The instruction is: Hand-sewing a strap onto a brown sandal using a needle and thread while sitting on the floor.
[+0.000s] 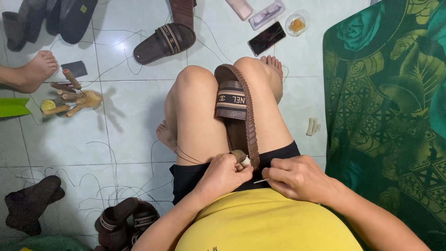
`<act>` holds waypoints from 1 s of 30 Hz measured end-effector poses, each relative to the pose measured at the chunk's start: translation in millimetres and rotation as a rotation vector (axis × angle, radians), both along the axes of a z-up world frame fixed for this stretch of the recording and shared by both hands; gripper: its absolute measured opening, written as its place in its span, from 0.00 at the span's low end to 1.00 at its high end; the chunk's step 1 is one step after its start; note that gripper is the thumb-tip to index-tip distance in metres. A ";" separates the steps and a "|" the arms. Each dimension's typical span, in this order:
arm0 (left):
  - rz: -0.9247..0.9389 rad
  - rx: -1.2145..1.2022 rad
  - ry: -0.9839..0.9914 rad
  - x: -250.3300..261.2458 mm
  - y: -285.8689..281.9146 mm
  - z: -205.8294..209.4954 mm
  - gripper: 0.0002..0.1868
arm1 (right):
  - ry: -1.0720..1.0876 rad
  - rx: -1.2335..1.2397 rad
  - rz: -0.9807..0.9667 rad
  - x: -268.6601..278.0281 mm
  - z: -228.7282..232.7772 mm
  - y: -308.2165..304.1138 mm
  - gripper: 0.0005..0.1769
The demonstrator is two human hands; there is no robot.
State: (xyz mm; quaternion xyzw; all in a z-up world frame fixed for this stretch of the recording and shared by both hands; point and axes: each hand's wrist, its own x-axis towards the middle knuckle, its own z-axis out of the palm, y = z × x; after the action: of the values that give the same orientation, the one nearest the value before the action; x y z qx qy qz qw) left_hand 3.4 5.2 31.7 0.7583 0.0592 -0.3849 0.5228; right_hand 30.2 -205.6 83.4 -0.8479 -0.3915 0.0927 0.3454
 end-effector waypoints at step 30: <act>-0.026 0.216 -0.808 -26.6 7.2 -12.1 0.05 | 0.232 -0.133 -0.078 21.0 -6.9 0.5 0.22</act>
State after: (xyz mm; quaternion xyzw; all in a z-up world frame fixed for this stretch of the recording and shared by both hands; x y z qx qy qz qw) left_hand -23.2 12.3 19.5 0.8994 -0.1201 -0.0546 0.4167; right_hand 51.2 -205.0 76.4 -0.8669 -0.3086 0.2024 0.3350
